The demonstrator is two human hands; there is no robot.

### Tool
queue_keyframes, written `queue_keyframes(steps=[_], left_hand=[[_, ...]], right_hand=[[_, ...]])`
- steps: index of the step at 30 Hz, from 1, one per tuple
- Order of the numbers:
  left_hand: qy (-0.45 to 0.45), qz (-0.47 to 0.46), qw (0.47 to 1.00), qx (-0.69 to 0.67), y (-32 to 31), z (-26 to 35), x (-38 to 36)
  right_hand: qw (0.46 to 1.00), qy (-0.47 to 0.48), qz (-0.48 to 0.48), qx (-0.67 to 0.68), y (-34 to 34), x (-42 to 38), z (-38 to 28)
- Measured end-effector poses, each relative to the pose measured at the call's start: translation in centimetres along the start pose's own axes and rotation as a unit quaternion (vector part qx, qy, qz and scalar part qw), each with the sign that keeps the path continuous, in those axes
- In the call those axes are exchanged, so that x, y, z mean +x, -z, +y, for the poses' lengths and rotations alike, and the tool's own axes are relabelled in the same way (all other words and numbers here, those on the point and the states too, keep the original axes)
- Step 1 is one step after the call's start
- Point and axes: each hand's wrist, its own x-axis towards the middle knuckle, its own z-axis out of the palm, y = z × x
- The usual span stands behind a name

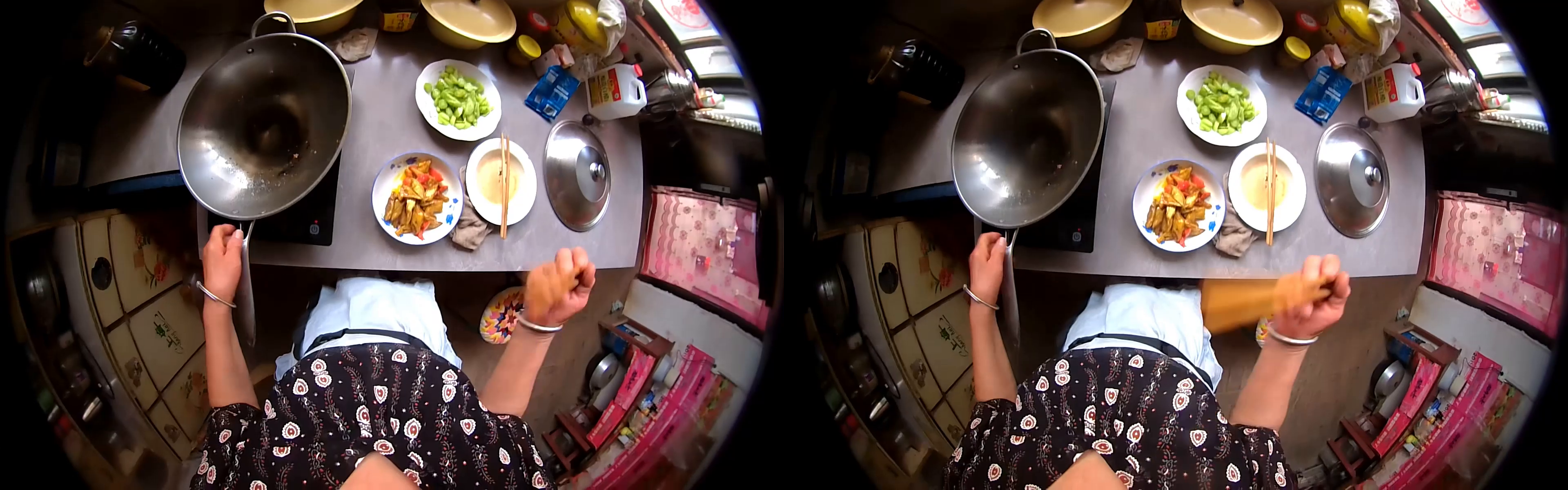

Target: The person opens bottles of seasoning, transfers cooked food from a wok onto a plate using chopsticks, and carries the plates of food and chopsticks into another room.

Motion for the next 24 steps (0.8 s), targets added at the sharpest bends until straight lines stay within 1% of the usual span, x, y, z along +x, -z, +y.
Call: queue_keyframes(steps=[1, 2, 3, 4, 5, 6, 7, 9, 10, 11, 12, 13, 14, 15, 16, 18, 19, 20, 22, 24], left_hand=[[-0.013, 0.083, 0.996, 0.029, -0.1, 0.6, -0.5], [-0.04, 0.136, 0.99, 0.012, 0.2, 3.4, -1.0], [-0.05, 0.142, 0.988, -0.019, 0.3, 5.3, -1.5], [-0.058, 0.147, 0.986, -0.049, 0.2, 6.9, -2.1], [-0.079, 0.111, 0.987, -0.086, -0.5, 8.3, -2.5], [-0.096, 0.057, 0.987, -0.118, -1.4, 9.4, -2.8], [-0.108, -0.009, 0.987, -0.12, -2.8, 9.4, -3.0], [-0.129, -0.142, 0.974, -0.121, -7.1, 7.8, -3.0], [-0.073, -0.216, 0.963, -0.144, -9.3, 7.5, -3.1], [0.015, -0.288, 0.935, -0.204, -11.8, 6.5, -3.2], [0.085, -0.332, 0.913, -0.222, -13.7, 6.3, -3.0], [0.112, -0.346, 0.909, -0.203, -16.0, 5.3, -3.0], [0.108, -0.358, 0.909, -0.182, -17.4, 4.9, -3.0], [0.143, -0.374, 0.893, -0.205, -18.4, 4.9, -2.9], [0.178, -0.389, 0.874, -0.228, -19.1, 4.8, -2.6], [0.24, -0.388, 0.848, -0.268, -20.0, 5.0, -1.5], [0.271, -0.39, 0.832, -0.287, -20.5, 5.2, -1.1], [0.278, -0.39, 0.82, -0.312, -20.8, 5.1, -0.6], [0.29, -0.387, 0.798, -0.358, -21.6, 4.9, 0.2], [0.277, -0.397, 0.794, -0.369, -22.4, 5.0, 0.8]], right_hand=[[0.995, 0.032, 0.087, -0.032, 0.8, -0.6, -0.9], [0.981, 0.064, 0.173, -0.065, 1.2, -1.2, -1.6], [0.963, 0.077, 0.229, -0.122, 1.6, -1.7, -1.9], [0.934, 0.093, 0.271, -0.214, 2.2, -2.2, -2.1], [0.898, 0.077, 0.283, -0.327, 1.9, -2.3, -1.7], [0.851, 0.062, 0.288, -0.434, 1.5, -2.1, -0.8], [0.823, 0.029, 0.287, -0.49, 1.0, -2.0, 0.3], [0.787, -0.016, 0.27, -0.555, 1.6, -1.9, 3.0], [0.763, -0.032, 0.26, -0.59, 2.1, -1.8, 4.4], [0.772, -0.032, 0.252, -0.583, 2.8, -1.6, 5.9], [0.78, -0.034, 0.244, -0.575, 3.5, -1.5, 7.2], [0.768, -0.021, 0.212, -0.604, 4.9, -1.4, 8.3], [0.755, -0.007, 0.179, -0.631, 5.9, -1.1, 9.3], [0.743, 0.022, 0.157, -0.65, 5.9, -0.6, 10.3], [0.7, 0.033, 0.101, -0.707, 6.6, -0.4, 10.6], [0.619, 0.064, 0.004, -0.783, 5.3, -0.1, 10.7], [0.626, 0.055, 0.0, -0.778, 4.3, -0.4, 10.5], [0.636, 0.054, 0.012, -0.77, 3.4, -0.7, 10.3], [0.646, 0.049, 0.067, -0.759, 2.9, -1.7, 9.4], [0.724, 0.031, 0.178, -0.666, 1.9, -2.5, 8.6]])
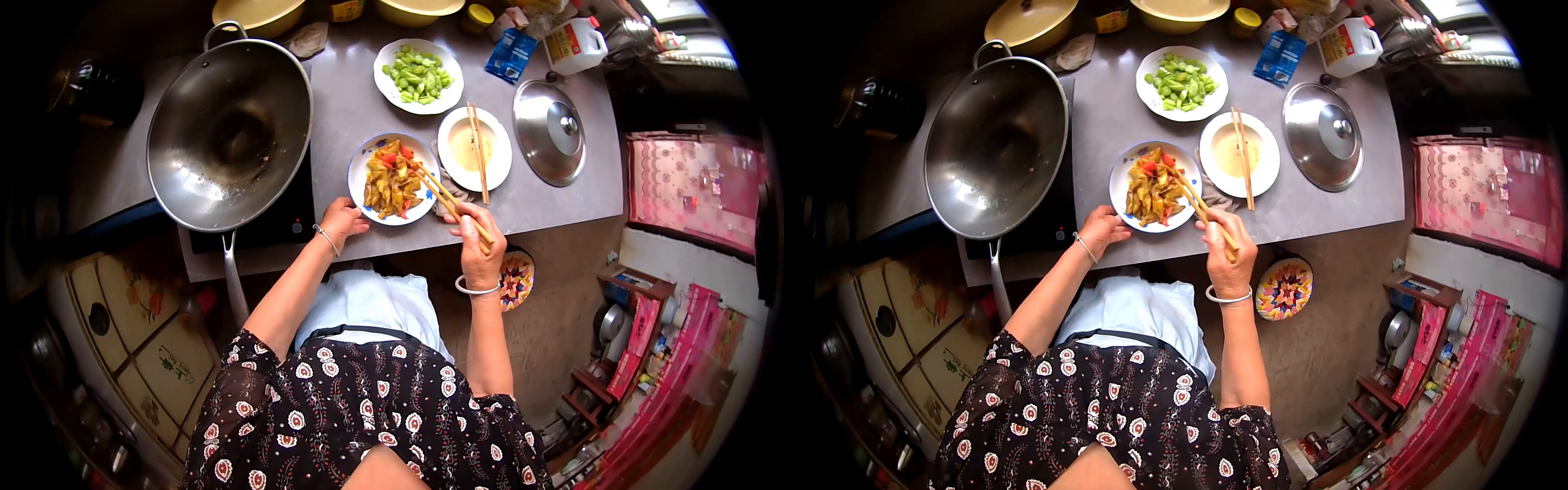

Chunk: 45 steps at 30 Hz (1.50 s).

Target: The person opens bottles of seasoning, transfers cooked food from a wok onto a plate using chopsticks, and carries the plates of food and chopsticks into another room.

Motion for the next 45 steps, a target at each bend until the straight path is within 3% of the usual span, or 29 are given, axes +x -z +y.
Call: queue_keyframes(steps=[5, 8, 18, 23, 27, 31, 40, 45], left_hand=[[0.001, 0.038, 0.999, 0.018, -1.1, 0.8, 0.7], [0.0, 0.047, 0.999, 0.025, -1.5, 0.8, 0.8], [-0.035, 0.112, 0.993, -0.004, -2.9, 0.5, 0.4], [-0.038, 0.143, 0.989, 0.0, -3.4, 0.4, 0.6], [-0.054, 0.151, 0.987, 0.0, -3.7, 0.4, 0.4], [-0.056, 0.159, 0.985, -0.02, -3.6, 0.4, 0.5], [-0.069, 0.159, 0.984, -0.043, -2.8, 0.1, 1.1], [-0.06, 0.153, 0.985, -0.047, -2.6, -0.1, 1.3]], right_hand=[[0.983, -0.061, 0.131, 0.117, 4.2, -0.5, 0.8], [0.946, -0.08, 0.193, 0.248, 7.3, 0.1, 2.0], [0.932, -0.084, 0.191, 0.295, 13.3, 3.5, 6.0], [0.994, 0.081, 0.074, -0.006, 14.5, 5.9, 6.8], [0.919, 0.283, 0.014, -0.274, 15.2, 8.3, 7.6], [0.831, 0.408, -0.063, -0.372, 14.7, 10.9, 10.4], [0.809, 0.421, -0.17, -0.374, 13.3, 14.5, 17.6], [0.791, 0.424, -0.197, -0.395, 13.3, 15.0, 18.0]])
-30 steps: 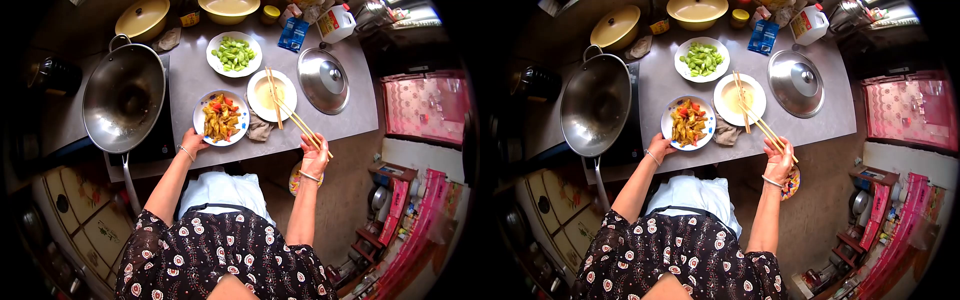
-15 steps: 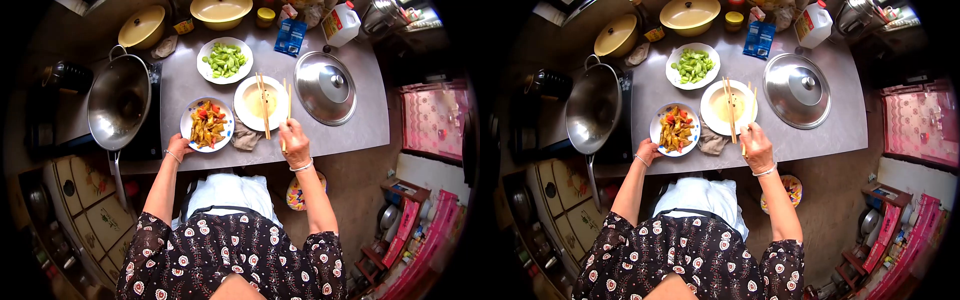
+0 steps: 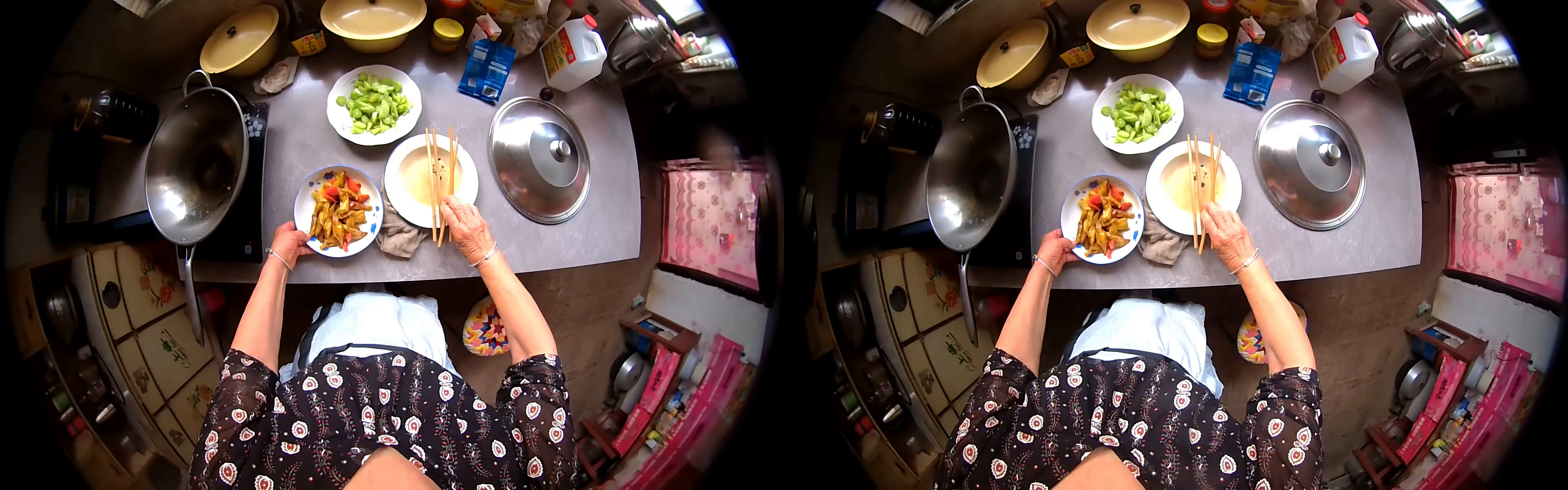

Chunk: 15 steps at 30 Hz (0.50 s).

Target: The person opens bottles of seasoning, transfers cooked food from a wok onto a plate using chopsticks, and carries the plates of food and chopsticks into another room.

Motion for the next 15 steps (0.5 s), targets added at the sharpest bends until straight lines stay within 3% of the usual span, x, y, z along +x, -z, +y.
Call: queue_keyframes(steps=[6, 15], left_hand=[[0.004, 0.01, 0.999, 0.035, -0.5, 0.6, -0.5], [0.007, -0.043, 0.999, -0.014, -0.5, 1.4, -0.7]], right_hand=[[0.998, -0.067, 0.0, 0.023, -0.1, -0.1, -0.2], [0.968, -0.218, 0.115, 0.043, -1.0, 0.8, -0.9]])
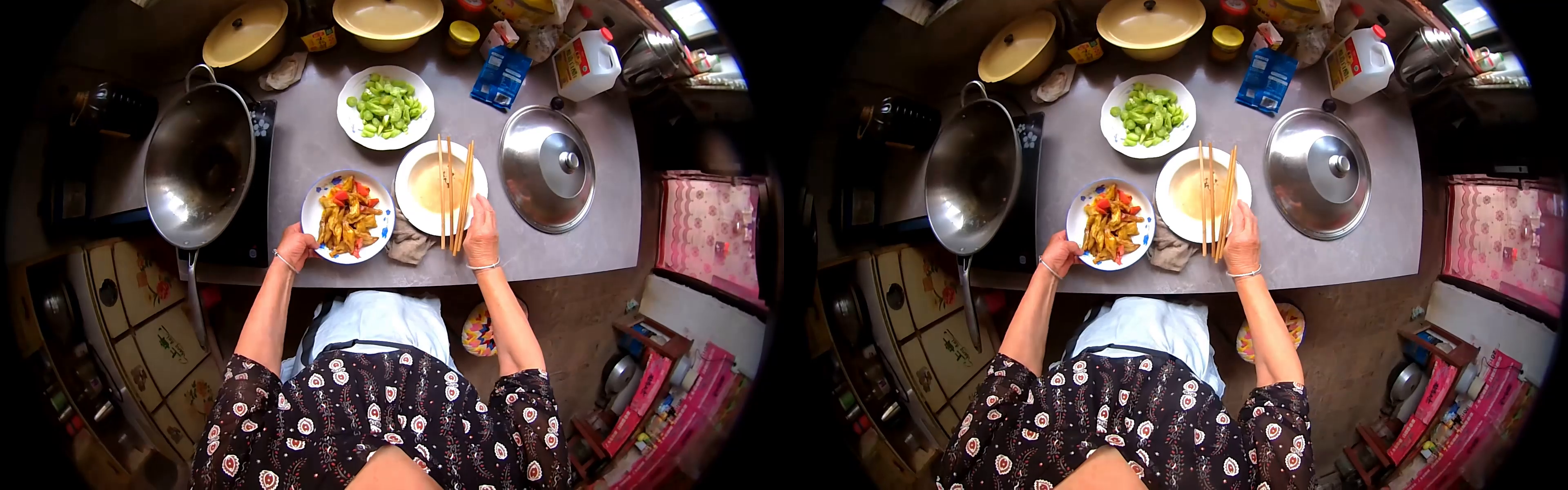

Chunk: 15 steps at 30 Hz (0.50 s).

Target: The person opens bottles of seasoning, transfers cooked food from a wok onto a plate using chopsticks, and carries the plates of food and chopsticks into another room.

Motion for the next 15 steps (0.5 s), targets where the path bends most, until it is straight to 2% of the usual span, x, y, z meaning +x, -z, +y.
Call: queue_keyframes(steps=[3, 5, 7, 9, 12, 13, 15], left_hand=[[-0.009, 0.005, 1.0, -0.008, -0.3, 0.2, -0.3], [-0.014, 0.009, 1.0, -0.009, -0.5, 0.3, -0.4], [-0.02, 0.012, 1.0, -0.007, -0.8, 0.7, -0.4], [-0.024, 0.01, 0.999, -0.021, -1.1, 1.0, -0.2], [-0.029, 0.015, 0.999, -0.028, -1.2, 1.3, 0.5], [-0.03, 0.017, 0.999, -0.028, -1.1, 1.3, 0.6], [-0.035, 0.022, 0.999, -0.033, -1.1, 1.3, 0.8]], right_hand=[[0.993, -0.109, 0.053, -0.012, -0.7, -0.5, 0.8], [0.959, -0.272, 0.013, 0.081, -1.1, -1.0, 1.3], [0.886, -0.424, -0.027, 0.186, -1.3, -1.1, 1.7], [0.774, -0.556, -0.068, 0.296, -0.7, -0.3, 1.5], [0.923, -0.371, 0.032, 0.103, -1.6, -1.1, 2.0], [0.944, -0.319, 0.07, 0.044, -1.6, -1.1, 2.4], [0.952, -0.286, 0.089, 0.069, 0.1, 1.3, 0.5]])
